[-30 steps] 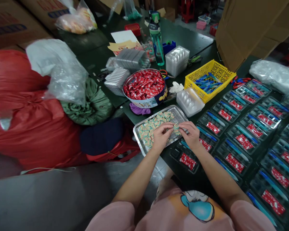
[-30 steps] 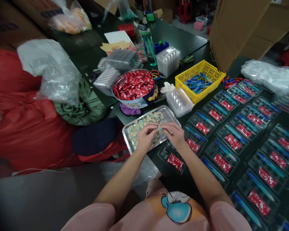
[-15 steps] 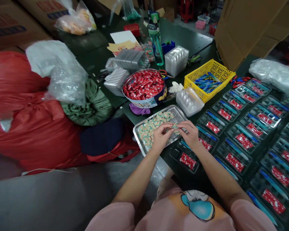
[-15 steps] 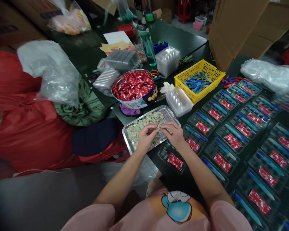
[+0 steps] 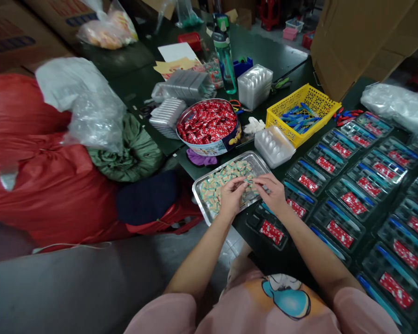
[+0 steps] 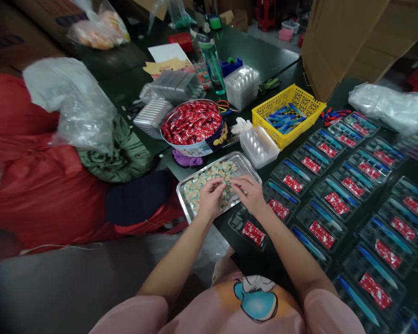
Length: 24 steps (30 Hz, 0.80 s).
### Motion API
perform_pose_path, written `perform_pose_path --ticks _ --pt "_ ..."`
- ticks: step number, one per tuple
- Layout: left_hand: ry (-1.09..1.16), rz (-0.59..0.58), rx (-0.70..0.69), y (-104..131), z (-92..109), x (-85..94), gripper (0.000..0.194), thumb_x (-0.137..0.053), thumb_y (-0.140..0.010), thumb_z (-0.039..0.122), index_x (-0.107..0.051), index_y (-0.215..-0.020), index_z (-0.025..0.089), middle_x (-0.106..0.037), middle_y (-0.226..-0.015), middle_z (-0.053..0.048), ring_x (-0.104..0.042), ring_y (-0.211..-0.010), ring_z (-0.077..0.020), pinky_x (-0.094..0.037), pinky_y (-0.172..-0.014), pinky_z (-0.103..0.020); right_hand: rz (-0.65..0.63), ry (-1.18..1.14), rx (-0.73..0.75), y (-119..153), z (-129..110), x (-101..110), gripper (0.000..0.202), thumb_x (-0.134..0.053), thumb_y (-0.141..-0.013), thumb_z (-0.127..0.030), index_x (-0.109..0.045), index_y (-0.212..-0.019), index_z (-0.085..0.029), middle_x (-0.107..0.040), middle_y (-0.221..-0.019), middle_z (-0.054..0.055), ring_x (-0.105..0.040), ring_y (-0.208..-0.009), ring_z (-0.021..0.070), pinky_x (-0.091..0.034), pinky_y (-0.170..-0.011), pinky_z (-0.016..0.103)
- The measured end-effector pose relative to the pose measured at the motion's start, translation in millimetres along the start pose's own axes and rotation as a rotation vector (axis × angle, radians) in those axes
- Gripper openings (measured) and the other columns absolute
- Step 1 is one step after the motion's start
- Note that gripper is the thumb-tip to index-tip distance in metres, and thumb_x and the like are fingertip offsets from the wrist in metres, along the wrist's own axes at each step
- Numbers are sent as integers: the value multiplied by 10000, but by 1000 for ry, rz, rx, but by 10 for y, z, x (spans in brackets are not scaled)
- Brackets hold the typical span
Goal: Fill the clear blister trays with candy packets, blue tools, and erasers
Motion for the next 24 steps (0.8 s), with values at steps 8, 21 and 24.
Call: perform_pose_path --ticks 8,21,24 --pt "222 -54 259 -14 -83 -19 342 -870 -553 293 -676 -814 185 -663 -714 12 -622 -641 -83 -503 -629 -198 -30 -186 -303 -22 213 -144 143 -601 -858 -292 -695 -918 -202 -704 -877 15 -645 -795 140 -517 -744 266" --pt "305 -53 378 -8 -224 55 412 -838 -632 308 -612 -969 241 -650 -724 45 -646 -679 -91 -506 -630 -199 6 -117 -373 -6 204 -164 199 -597 -858 -286 -692 -1019 -216 -670 -959 38 -630 -866 148 -516 -720 252" --pt "247 -31 332 -17 -270 6 404 -843 -621 313 -641 -959 221 -673 -732 34 -645 -658 -86 -525 -682 -216 28 -146 -381 22 136 -186 197 -681 -807 -269 -701 -994 -213 -676 -905 25 -629 -818 145 -522 -740 257"
Point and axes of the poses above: each hand's wrist, its own y-axis away from the middle knuckle, its own x-axis out of the back of the hand, z = x × y, the point moved 5 cm from there along -y, towards the middle knuckle
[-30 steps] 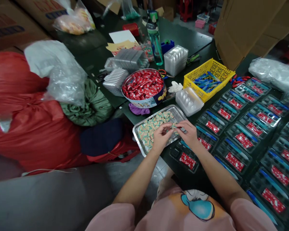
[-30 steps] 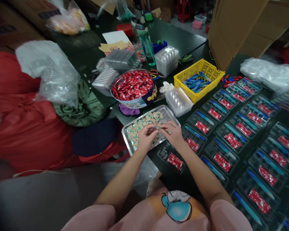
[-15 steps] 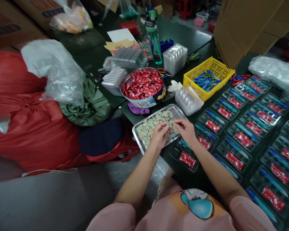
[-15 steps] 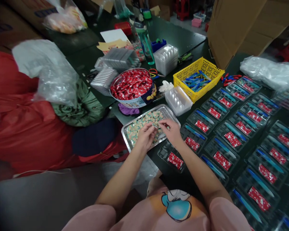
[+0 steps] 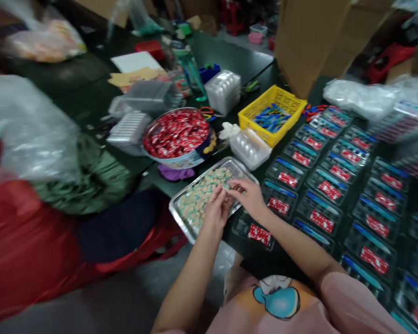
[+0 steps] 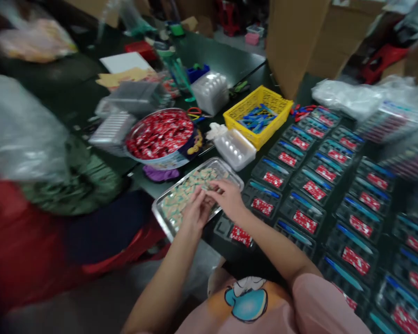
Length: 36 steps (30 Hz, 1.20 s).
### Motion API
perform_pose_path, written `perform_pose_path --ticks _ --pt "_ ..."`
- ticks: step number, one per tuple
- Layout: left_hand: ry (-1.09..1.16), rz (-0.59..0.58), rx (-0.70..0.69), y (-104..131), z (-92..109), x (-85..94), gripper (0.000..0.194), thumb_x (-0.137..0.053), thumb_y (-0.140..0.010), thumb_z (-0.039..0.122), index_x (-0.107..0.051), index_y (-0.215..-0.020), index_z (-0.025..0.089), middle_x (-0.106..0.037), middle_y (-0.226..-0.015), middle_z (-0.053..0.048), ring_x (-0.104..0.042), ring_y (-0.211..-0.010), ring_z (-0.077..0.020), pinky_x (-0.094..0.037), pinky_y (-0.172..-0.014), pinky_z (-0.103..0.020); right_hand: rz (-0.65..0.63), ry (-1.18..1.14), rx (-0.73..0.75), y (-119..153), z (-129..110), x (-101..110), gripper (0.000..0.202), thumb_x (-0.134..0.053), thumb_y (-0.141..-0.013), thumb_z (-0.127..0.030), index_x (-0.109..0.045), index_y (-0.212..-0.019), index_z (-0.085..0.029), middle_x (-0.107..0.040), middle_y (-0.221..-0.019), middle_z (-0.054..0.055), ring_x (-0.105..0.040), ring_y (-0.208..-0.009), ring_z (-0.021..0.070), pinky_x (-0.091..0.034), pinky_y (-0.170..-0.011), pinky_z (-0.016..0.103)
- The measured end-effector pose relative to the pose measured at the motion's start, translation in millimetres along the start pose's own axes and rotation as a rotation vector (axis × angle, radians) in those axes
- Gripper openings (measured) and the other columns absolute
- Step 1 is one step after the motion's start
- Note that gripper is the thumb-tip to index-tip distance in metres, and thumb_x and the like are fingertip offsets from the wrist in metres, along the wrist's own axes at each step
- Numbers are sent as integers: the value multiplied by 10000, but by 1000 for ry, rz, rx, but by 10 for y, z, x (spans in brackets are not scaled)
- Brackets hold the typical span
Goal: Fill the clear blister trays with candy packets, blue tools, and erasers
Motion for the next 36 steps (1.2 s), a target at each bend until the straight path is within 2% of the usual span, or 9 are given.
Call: perform_pose_path --ticks 8,14,17,19,21,27,29,32,36 --pt "-170 192 -118 -25 -1 -141 347 -815 -606 204 -714 -937 170 -721 -908 -29 -657 -734 -90 -532 -758 -210 32 19 -21 -88 21 166 129 -642 -859 -271 -714 -960 -240 -694 -921 9 -618 -866 143 -492 -823 275" --pt "-298 137 -192 -18 -24 -434 319 -813 -594 236 -730 -892 156 -722 -888 -32 -674 -834 -138 -520 -909 -311 33 -51 -119 -117 73 397 141 -702 -792 -293 -715 -903 -206 -676 -844 0 -601 -757 123 -478 -712 235" --pt "-316 49 -140 9 -82 -699 358 -825 -588 245 -735 -927 174 -727 -928 -33 -677 -843 -141 -522 -905 -313 19 -117 -174 -137 182 683 205 -704 -775 -358 -698 -886 -186 -674 -798 -9 -603 -732 118 -476 -689 232" --pt "-333 -16 -108 46 -96 -866 370 -815 -614 263 -734 -968 191 -728 -963 -35 -675 -861 -137 -519 -902 -299 54 -133 -180 -186 287 1062 267 -713 -748 -407 -684 -880 -176 -676 -779 -7 -607 -711 121 -482 -684 244" --pt "-339 -43 -112 81 -73 -968 368 -807 -635 277 -733 -988 207 -728 -978 -31 -670 -876 -131 -513 -899 -280 146 -93 -161 -281 414 1634 289 -724 -718 -423 -672 -854 -173 -680 -770 -2 -609 -693 125 -489 -690 261" --pt "-432 -41 -177 71 32 -946 293 -776 -684 294 -737 -965 224 -723 -1001 -19 -662 -893 -133 -513 -859 -238 607 298 -239 -750 933 3903 229 -687 -681 -344 -650 -802 -153 -662 -724 6 -587 -671 126 -464 -691 260" --pt "-474 -25 -183 37 43 -916 254 -760 -702 305 -737 -945 237 -723 -979 -6 -658 -895 -131 -515 -849 -221 717 444 -313 -901 1117 4498 195 -660 -679 -287 -647 -807 -141 -658 -734 9 -577 -679 126 -448 -689 250" --pt "-509 7 -187 -16 45 -907 223 -746 -715 320 -734 -930 258 -721 -966 18 -652 -913 -129 -510 -875 -213 787 566 -426 -1091 1365 5044 183 -639 -680 -237 -641 -832 -135 -649 -738 4 -553 -656 116 -429 -666 236" --pt "-580 21 -154 -80 15 -939 245 -737 -729 341 -724 -962 267 -715 -1010 31 -643 -973 -140 -494 -929 -218 799 651 -496 -1293 1584 5305 155 -668 -648 -188 -622 -791 -147 -631 -717 -7 -529 -635 102 -420 -661 226"
Point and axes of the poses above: each hand's wrist, its own y-axis away from the middle knuckle, its own x-axis out of the back of the hand, z = x × y, the point moved 5 cm from there along -y, towards the middle knuckle
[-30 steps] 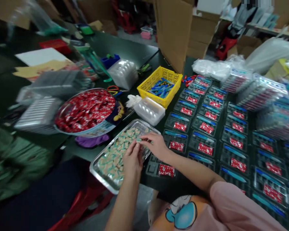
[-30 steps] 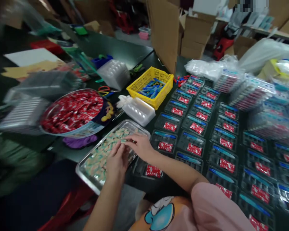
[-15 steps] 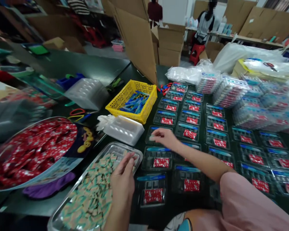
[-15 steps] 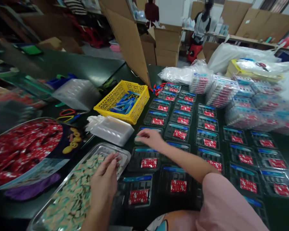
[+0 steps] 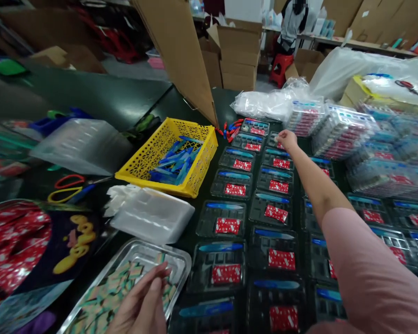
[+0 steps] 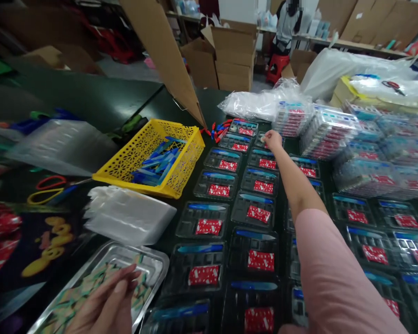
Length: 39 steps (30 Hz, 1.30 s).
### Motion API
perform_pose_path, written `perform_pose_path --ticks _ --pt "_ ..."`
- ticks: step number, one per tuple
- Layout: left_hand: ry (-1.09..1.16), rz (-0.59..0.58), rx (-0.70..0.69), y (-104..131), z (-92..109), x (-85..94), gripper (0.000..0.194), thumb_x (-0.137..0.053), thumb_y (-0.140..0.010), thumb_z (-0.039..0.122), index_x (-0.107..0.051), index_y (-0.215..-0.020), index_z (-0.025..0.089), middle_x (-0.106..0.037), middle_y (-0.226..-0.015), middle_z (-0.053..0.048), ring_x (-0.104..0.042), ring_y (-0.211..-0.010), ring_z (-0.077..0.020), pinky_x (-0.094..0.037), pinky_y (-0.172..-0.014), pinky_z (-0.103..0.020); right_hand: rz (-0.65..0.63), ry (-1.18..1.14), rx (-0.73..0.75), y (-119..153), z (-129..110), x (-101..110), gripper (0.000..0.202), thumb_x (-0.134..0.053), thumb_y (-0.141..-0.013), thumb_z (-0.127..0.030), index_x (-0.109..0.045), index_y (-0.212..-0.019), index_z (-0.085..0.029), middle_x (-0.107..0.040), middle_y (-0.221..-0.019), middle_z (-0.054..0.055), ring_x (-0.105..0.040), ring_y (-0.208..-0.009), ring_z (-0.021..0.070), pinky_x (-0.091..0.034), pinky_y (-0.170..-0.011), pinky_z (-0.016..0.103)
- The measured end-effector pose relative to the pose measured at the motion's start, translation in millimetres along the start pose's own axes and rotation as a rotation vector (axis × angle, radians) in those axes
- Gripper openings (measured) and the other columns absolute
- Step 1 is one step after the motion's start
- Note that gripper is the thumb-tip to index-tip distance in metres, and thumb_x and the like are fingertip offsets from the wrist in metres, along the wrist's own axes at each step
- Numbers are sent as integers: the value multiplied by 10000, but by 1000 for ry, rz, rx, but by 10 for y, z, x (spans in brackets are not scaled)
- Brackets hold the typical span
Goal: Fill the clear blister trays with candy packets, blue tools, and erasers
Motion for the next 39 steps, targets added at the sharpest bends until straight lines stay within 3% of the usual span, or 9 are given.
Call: perform_pose_path --ticks 5,11,19,25,29,35,39 --pt "-47 14 27 -46 -43 -25 282 -737 -729 362 -717 -998 283 -712 -1049 36 -631 -1025 -147 -460 -1000 -230 -89 49 30 -166 14 -181 129 -675 -631 -157 -605 -739 -148 -607 -668 -10 -520 -620 109 -447 -650 238" --pt "-65 20 53 -50 -90 -20 325 -750 -710 370 -714 -1017 272 -710 -1055 23 -626 -1057 -173 -447 -1029 -256 -186 209 75 -147 -12 -275 106 -672 -682 -149 -656 -786 -139 -631 -674 10 -526 -557 107 -473 -637 257" --pt "-33 43 38 -58 -77 -9 319 -776 -688 358 -719 -981 247 -710 -1005 31 -629 -976 -129 -419 -1034 -219 -186 436 180 -102 -105 -333 149 -611 -753 -128 -734 -837 -141 -713 -869 71 -637 -847 183 -473 -816 270" --pt "-30 49 52 -67 -52 8 341 -784 -681 371 -715 -983 231 -704 -998 30 -618 -950 -117 -406 -1037 -220 -192 603 230 -53 -127 -351 191 -606 -809 -183 -719 -960 -151 -709 -942 80 -618 -869 196 -462 -793 288" --pt "-44 52 47 -45 -21 31 335 -783 -688 377 -710 -981 232 -698 -1003 28 -609 -978 -127 -380 -1072 -254 -209 754 345 68 -187 -357 205 -558 -867 -196 -716 -962 -106 -666 -1046 164 -587 -964 236 -442 -811 310" --pt "-56 54 10 -43 -33 193 285 -757 -719 373 -710 -976 259 -692 -1014 16 -617 -960 -150 -421 -1045 -284 -226 843 365 196 -237 -408 298 -417 -933 -96 -685 -1039 -21 -640 -1067 233 -578 -1025 238 -423 -848 339" --pt "-224 50 -70 -11 -20 383 308 -705 -760 388 -697 -1040 261 -697 -1060 -20 -644 -958 -195 -508 -929 -333 -285 875 350 279 -319 -363 294 -422 -936 -80 -677 -1065 -12 -656 -1046 252 -618 -1007 250 -437 -825 359"
Point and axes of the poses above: each hand's wrist, its own y-axis away from the middle knuckle, its own x-axis out of the back of the hand, z = x × y, the point moved 5 cm from there along -y, towards the middle knuckle
